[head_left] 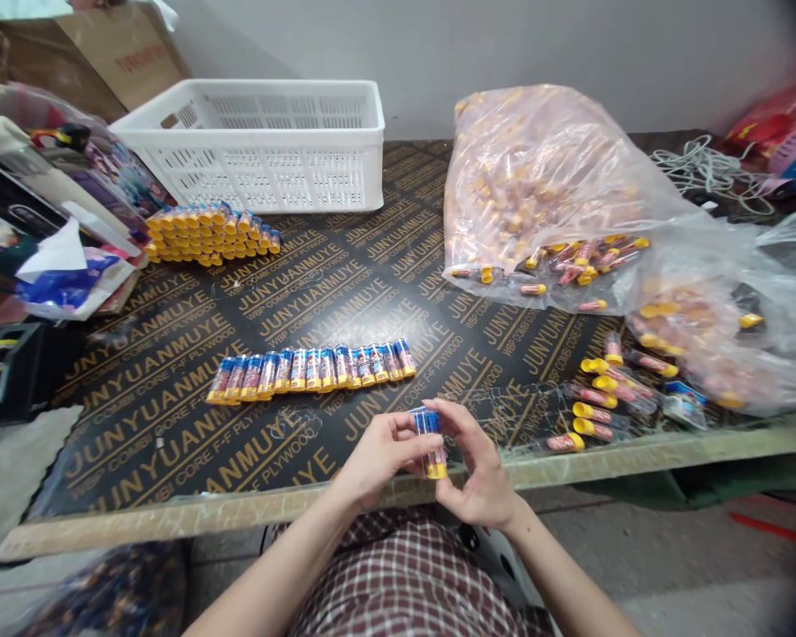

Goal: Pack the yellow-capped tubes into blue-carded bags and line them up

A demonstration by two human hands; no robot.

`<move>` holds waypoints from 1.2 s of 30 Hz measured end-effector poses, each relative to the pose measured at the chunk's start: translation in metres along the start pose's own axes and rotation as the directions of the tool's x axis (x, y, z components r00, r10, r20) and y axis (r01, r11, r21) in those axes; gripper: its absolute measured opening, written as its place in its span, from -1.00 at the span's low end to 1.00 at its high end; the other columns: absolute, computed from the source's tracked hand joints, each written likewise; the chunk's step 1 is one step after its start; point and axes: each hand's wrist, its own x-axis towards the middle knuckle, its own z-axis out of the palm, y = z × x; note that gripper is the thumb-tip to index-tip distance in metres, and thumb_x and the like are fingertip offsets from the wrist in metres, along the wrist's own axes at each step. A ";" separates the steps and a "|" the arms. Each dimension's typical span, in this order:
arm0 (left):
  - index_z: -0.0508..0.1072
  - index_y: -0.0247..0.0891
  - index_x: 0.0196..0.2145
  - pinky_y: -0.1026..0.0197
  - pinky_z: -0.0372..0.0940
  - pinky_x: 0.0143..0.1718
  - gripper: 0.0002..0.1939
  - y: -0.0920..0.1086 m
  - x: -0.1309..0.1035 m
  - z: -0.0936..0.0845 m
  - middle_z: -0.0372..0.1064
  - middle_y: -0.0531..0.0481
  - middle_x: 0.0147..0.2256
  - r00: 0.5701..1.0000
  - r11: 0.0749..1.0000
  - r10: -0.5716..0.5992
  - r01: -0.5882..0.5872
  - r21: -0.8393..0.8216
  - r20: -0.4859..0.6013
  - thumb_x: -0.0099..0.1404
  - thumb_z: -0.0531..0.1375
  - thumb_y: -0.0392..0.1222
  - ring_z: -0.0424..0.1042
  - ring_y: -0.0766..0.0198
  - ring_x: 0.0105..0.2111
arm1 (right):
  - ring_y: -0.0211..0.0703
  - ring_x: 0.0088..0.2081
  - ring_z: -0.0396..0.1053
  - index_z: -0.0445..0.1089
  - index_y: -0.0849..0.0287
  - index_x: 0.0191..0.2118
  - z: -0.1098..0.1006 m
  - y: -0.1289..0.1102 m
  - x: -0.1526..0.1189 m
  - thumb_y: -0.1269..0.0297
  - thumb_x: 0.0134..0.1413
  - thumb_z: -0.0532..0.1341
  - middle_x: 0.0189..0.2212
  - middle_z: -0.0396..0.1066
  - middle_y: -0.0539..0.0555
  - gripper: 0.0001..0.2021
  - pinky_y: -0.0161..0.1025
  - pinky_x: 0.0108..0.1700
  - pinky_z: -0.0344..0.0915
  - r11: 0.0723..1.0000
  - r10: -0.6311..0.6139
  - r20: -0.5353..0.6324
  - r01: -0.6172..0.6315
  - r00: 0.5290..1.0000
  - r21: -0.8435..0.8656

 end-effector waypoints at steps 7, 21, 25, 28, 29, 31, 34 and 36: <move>0.47 -0.39 -0.30 0.36 0.27 -0.47 -0.65 -0.001 -0.001 0.001 0.43 -0.03 -0.45 1.000 1.000 0.002 -0.002 -0.008 -0.003 0.01 0.36 -0.11 0.37 0.39 -0.51 | 0.09 0.15 0.18 -0.06 0.07 0.26 0.002 0.001 -0.001 0.57 -0.27 0.11 0.16 0.11 0.17 -0.15 0.04 0.13 0.25 0.998 0.022 -0.024 -0.020 0.999 0.061; 0.47 -0.37 -0.34 0.27 0.25 -0.42 -0.66 0.018 0.006 -0.008 0.44 -0.04 -0.47 0.989 0.975 0.118 -0.098 0.199 -0.090 0.02 0.31 -0.02 0.37 0.32 -0.50 | 0.05 0.17 0.15 -0.21 0.06 0.30 0.000 -0.002 0.004 0.51 -0.12 0.17 0.27 -0.12 0.19 -0.15 0.03 0.18 0.19 0.997 0.049 -0.016 -0.048 0.999 0.066; 0.45 -0.32 -0.46 0.27 0.18 -0.43 -0.75 0.055 0.021 -0.037 0.37 0.02 -0.57 0.824 0.626 0.473 -0.065 0.777 -0.312 0.06 0.26 -0.05 0.34 0.27 -0.52 | 0.05 0.17 0.13 -0.22 0.05 0.31 -0.009 0.003 0.005 0.42 -0.04 0.20 0.29 -0.17 0.18 -0.17 0.09 0.22 0.09 0.995 0.091 -0.046 -0.092 0.995 -0.037; 0.43 -0.27 -0.23 0.25 0.16 -0.42 -0.69 0.075 0.030 -0.052 0.41 0.00 -0.52 0.735 0.279 0.601 0.173 0.944 -0.313 0.10 0.22 -0.06 0.41 0.17 -0.45 | 0.03 0.15 0.16 -0.15 0.02 0.29 -0.015 0.005 0.004 0.38 0.03 0.19 0.26 -0.10 0.17 -0.26 0.08 0.19 0.14 0.986 0.121 -0.103 -0.131 0.987 -0.102; 0.39 -0.26 -0.16 0.24 0.16 -0.41 -0.65 0.078 0.032 -0.055 0.43 -0.02 -0.48 0.743 0.187 0.599 0.232 0.954 -0.298 0.13 0.20 -0.04 0.43 0.13 -0.41 | 0.04 0.16 0.14 -0.11 0.02 0.28 -0.017 0.004 0.004 0.37 0.04 0.19 0.26 -0.08 0.16 -0.29 0.07 0.18 0.15 0.981 0.125 -0.114 -0.140 0.986 -0.133; 0.33 -0.23 -0.08 0.23 0.15 -0.41 -0.61 0.081 0.034 -0.057 0.47 -0.08 -0.42 0.770 0.037 0.573 0.317 0.948 -0.280 0.18 0.15 -0.01 0.45 0.06 -0.35 | 0.04 0.19 0.10 0.02 0.02 0.24 -0.023 0.004 0.004 0.36 0.05 0.19 0.25 -0.05 0.15 -0.37 0.06 0.18 0.15 0.963 0.132 -0.128 -0.158 0.983 -0.218; 0.30 -0.21 -0.06 0.22 0.14 -0.42 -0.62 0.078 0.034 -0.058 0.48 -0.12 -0.35 0.776 -0.075 0.580 0.353 0.933 -0.247 0.21 0.12 -0.01 0.45 0.03 -0.31 | -0.01 0.15 0.16 0.23 0.06 0.12 -0.046 0.011 0.003 0.33 0.08 0.18 0.21 0.04 0.15 -0.56 0.00 0.15 0.18 0.896 0.138 -0.195 -0.207 0.971 -0.394; 0.33 -0.21 -0.10 0.22 0.14 -0.40 -0.66 0.073 0.032 -0.055 0.47 -0.11 -0.33 0.743 -0.067 0.637 0.318 0.946 -0.205 0.22 0.12 -0.01 0.44 0.05 -0.30 | -0.04 0.07 0.25 0.32 0.11 0.03 -0.073 0.020 -0.002 0.29 0.10 0.16 0.10 0.19 0.17 -0.65 -0.05 0.10 0.24 0.753 0.147 -0.280 -0.291 0.949 -0.590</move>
